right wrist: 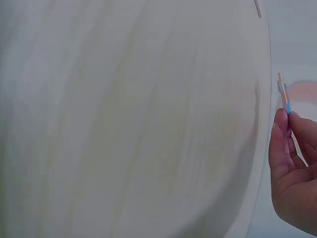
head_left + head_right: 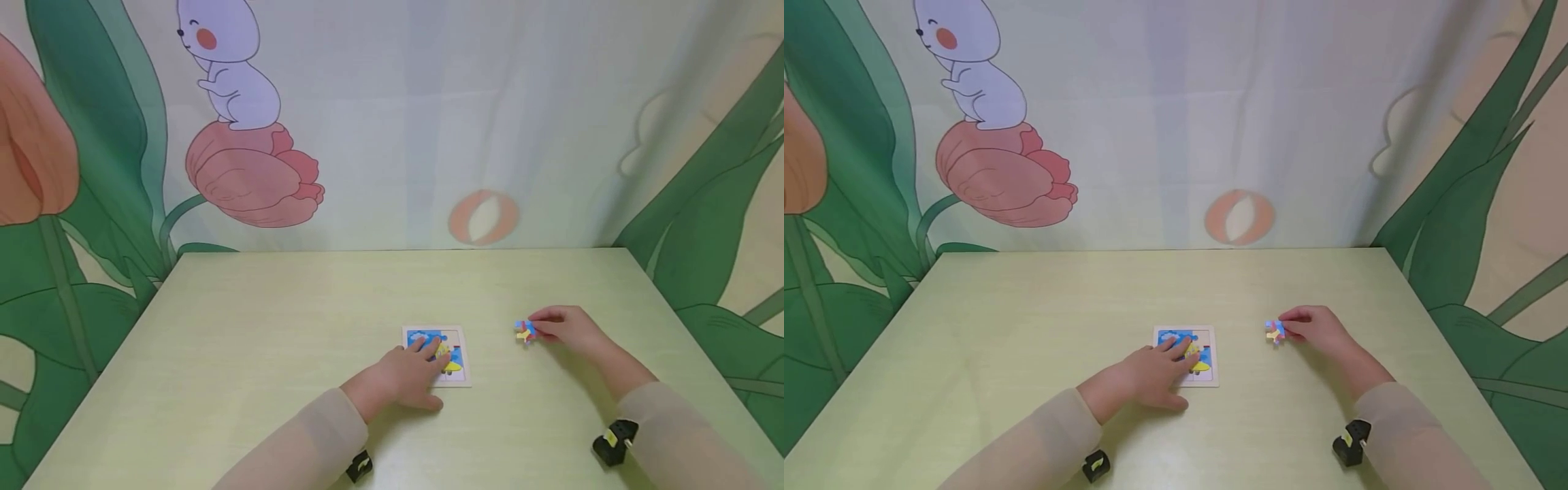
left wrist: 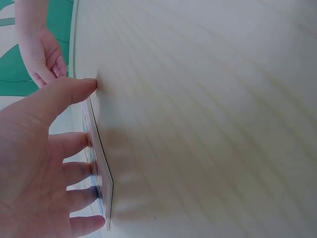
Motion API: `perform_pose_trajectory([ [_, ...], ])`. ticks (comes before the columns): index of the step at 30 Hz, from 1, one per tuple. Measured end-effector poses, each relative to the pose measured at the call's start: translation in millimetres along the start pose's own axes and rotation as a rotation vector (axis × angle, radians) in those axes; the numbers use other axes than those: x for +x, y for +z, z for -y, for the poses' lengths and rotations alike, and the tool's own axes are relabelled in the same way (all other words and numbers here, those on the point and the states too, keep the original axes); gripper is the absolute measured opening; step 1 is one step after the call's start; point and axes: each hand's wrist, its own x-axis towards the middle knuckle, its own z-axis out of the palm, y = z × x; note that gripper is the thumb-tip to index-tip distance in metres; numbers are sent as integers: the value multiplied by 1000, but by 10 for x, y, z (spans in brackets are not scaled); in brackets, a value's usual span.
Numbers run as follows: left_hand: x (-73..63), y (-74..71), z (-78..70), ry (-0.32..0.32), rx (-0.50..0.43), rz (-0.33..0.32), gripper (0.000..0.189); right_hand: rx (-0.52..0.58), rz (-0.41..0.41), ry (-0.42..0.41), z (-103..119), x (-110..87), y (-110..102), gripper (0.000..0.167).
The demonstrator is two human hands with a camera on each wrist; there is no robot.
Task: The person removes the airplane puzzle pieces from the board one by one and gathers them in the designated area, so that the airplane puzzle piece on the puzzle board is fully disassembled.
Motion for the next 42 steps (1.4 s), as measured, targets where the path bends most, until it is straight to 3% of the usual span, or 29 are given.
perform_pose_trajectory([
  [11,-9,-15,12,-5,1,-9,78,-39,-40,-15,-79,-99,-254,36],
  [25,-18,-5,5,6,22,-26,78,-73,-62,28,-211,-148,-401,37],
  [42,-12,16,-1,-1,10,-24,77,-189,-110,51,-448,-168,-583,34],
])
